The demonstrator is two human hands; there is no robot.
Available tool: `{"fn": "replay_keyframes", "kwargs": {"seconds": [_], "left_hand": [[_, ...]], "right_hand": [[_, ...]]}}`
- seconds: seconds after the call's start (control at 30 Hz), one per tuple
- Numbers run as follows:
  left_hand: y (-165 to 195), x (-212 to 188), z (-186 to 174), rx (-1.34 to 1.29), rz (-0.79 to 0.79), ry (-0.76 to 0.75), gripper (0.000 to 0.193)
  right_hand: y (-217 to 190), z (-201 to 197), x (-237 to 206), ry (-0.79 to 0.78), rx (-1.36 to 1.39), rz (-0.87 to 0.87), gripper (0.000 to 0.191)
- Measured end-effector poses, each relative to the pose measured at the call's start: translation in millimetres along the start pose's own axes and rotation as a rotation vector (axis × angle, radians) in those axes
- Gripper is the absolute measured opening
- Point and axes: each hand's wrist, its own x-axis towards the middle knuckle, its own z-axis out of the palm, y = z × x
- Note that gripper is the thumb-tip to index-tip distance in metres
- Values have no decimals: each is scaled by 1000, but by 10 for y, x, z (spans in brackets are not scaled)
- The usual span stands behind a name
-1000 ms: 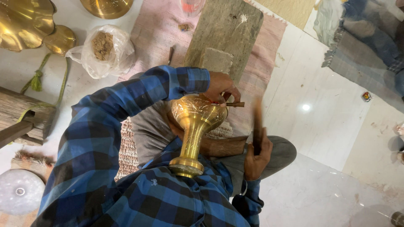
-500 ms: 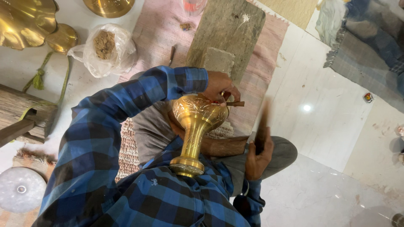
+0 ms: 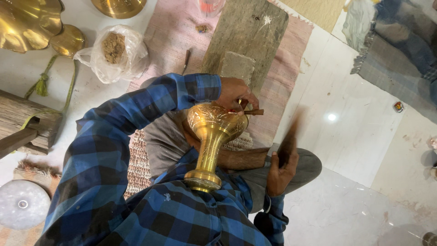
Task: The person sits cross-legged on the floor holding a brass vase against a wooden beam, and uses a chisel and a wooden mallet to tap a decorative pattern into the vase's surface, repositioning the chisel repeatedly as they work around the rim.
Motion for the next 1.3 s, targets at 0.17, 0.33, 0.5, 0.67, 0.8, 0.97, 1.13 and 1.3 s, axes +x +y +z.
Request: {"fn": "replay_keyframes", "kwargs": {"seconds": [0.17, 0.33, 0.5, 0.67, 0.8, 0.97, 1.13, 1.3], "left_hand": [[26, -41, 12, -1, 5, 43, 46], [14, -57, 31, -3, -18, 53, 48], [-60, -75, 53, -1, 69, 108, 51], [-121, -54, 80, 7, 39, 110, 52], [-110, -69, 77, -15, 55, 128, 52], [-60, -170, 69, -55, 64, 158, 44], [-51, -209, 66, -59, 131, 195, 46], [-49, -244, 82, -67, 94, 219, 45]], "right_hand": [[-118, -9, 40, -39, -283, 32, 67], [-86, -3, 71, -20, 3, 96, 71], [-3, -6, 126, -42, 79, -45, 66], [-70, -11, 132, -81, -304, -13, 69], [-101, 14, 126, 32, 300, 166, 75], [-21, -17, 197, -52, -58, -31, 67], [-26, -74, 289, -142, -389, -80, 59], [-115, 24, 321, 10, 290, 129, 73]]}}
